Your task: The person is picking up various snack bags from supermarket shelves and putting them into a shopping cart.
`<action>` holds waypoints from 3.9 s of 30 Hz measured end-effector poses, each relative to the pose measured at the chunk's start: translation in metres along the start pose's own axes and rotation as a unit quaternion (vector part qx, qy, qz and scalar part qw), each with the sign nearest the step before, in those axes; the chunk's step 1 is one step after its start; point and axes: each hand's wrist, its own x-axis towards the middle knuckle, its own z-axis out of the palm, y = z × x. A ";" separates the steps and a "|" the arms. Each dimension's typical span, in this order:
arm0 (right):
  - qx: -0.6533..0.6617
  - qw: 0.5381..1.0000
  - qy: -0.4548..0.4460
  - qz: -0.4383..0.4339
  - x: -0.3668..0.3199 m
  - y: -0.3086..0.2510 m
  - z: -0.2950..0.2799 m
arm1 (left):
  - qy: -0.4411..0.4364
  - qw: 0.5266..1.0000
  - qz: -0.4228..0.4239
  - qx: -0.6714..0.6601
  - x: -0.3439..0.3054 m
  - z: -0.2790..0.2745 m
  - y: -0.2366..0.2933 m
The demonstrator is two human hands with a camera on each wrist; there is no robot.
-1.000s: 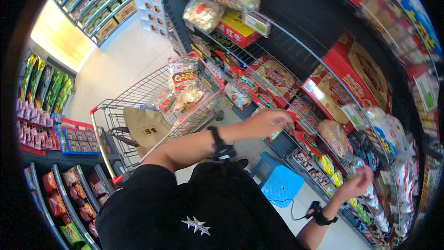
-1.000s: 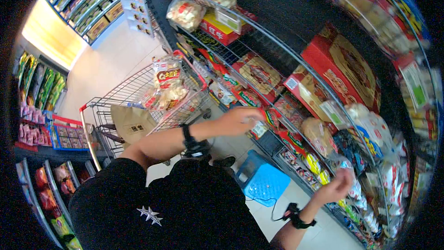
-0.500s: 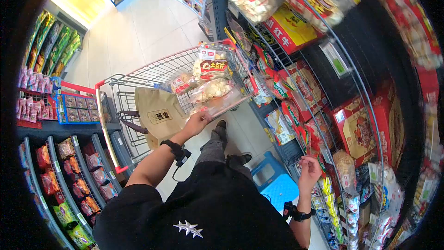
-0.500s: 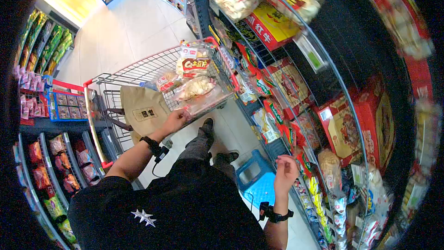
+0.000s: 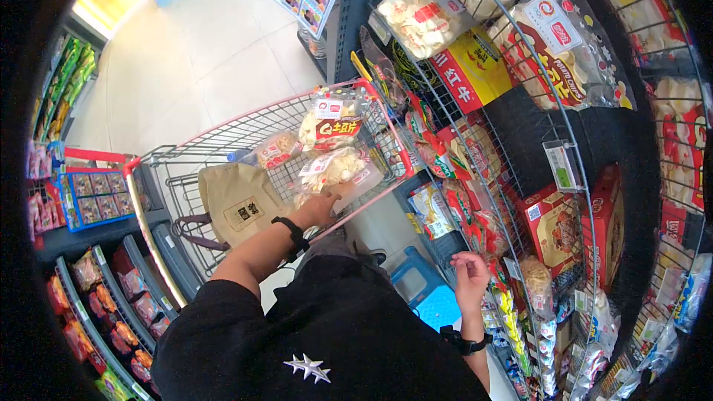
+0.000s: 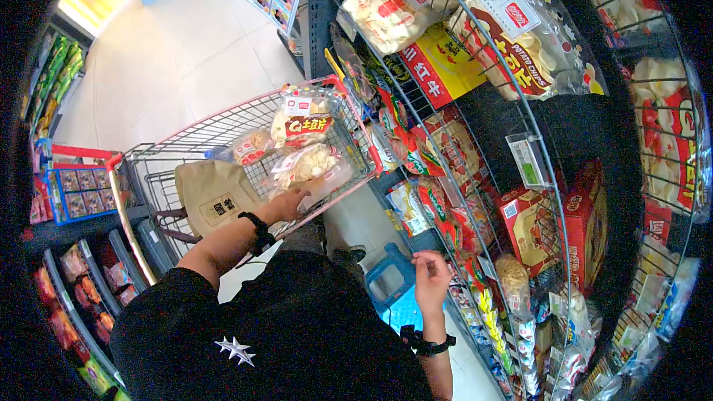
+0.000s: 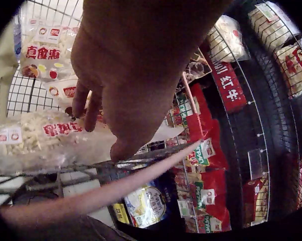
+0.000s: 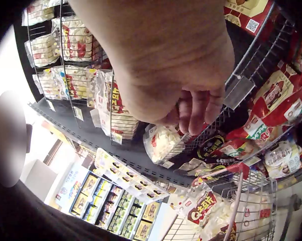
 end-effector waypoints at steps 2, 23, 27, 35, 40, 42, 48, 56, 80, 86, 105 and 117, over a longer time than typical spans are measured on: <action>-0.003 1.000 0.008 0.006 0.003 -0.001 0.007 | -0.044 0.998 -0.019 -0.048 0.013 -0.005 -0.013; -0.020 0.999 0.006 0.050 0.010 -0.009 0.029 | 0.133 0.985 -0.026 -0.103 0.047 0.023 -0.032; -0.008 0.999 0.000 0.032 0.020 -0.010 0.033 | 0.162 0.985 0.053 -0.037 0.026 -0.027 -0.014; -0.012 0.999 -0.044 0.013 0.031 0.001 0.032 | 0.137 0.950 0.247 -0.136 -0.034 -0.155 0.076; -0.021 0.997 -0.075 0.003 0.041 -0.035 0.039 | 0.076 0.879 0.411 -0.228 -0.058 -0.218 0.160; 0.021 0.997 -0.060 -0.051 0.044 -0.055 0.041 | 0.036 0.866 0.456 -0.203 -0.063 -0.240 0.179; 0.141 0.976 -0.149 -0.069 0.037 -0.086 0.019 | -0.187 0.823 0.462 -0.271 -0.054 -0.273 0.213; -0.040 0.999 0.022 -0.020 0.000 -0.053 0.019 | -0.090 0.836 0.404 -0.362 -0.024 -0.230 0.253; 0.197 0.963 0.160 0.095 0.003 -0.029 -0.003 | 0.012 0.863 0.168 -0.476 0.005 -0.132 0.237; 0.201 0.954 0.186 0.121 0.002 -0.029 0.000 | -0.021 0.838 0.141 -0.527 -0.002 -0.136 0.244; 0.041 0.998 -0.018 -0.054 -0.027 -0.042 -0.045 | 0.126 0.900 0.145 -0.391 0.001 -0.120 0.274; 0.244 0.956 -0.051 -0.152 -0.024 -0.011 -0.136 | 0.048 0.723 0.365 -0.584 0.018 -0.118 0.342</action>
